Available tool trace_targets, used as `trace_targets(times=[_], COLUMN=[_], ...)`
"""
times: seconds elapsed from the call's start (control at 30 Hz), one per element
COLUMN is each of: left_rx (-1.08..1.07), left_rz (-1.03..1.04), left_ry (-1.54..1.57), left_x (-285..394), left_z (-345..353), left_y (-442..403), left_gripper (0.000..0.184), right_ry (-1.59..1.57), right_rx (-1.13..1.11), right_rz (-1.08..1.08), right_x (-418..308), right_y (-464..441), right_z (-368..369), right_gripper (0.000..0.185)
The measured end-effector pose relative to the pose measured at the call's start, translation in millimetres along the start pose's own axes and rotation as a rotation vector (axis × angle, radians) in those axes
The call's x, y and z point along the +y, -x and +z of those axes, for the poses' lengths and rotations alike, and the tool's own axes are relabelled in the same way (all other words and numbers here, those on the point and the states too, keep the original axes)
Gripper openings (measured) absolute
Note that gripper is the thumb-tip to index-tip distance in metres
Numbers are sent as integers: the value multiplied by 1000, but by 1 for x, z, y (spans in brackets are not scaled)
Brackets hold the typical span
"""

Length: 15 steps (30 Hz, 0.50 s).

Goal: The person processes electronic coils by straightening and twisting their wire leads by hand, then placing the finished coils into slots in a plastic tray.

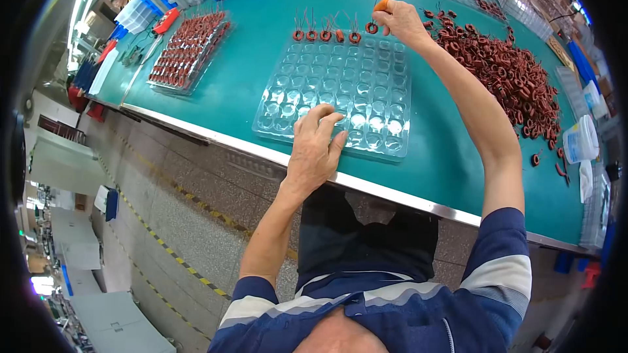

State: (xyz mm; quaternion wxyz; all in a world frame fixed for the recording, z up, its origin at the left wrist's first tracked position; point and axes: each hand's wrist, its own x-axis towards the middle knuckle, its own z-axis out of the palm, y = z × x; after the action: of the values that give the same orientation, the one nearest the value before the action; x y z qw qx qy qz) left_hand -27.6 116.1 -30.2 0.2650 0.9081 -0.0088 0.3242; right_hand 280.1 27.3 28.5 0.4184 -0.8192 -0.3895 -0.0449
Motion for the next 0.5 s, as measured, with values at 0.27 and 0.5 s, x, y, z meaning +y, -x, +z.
trace_targets(times=[0.27,0.5], left_rx=[22,113], left_rz=[-45,29], left_ry=[57,107], left_x=[-3,-14], left_z=[2,12], left_y=[0,4], left_gripper=[23,20], right_ry=[-29,817], right_rx=[-174,-145], right_rz=[-21,-208], right_x=[25,107], right_y=[6,12], right_z=[11,-63], right_gripper=[29,54])
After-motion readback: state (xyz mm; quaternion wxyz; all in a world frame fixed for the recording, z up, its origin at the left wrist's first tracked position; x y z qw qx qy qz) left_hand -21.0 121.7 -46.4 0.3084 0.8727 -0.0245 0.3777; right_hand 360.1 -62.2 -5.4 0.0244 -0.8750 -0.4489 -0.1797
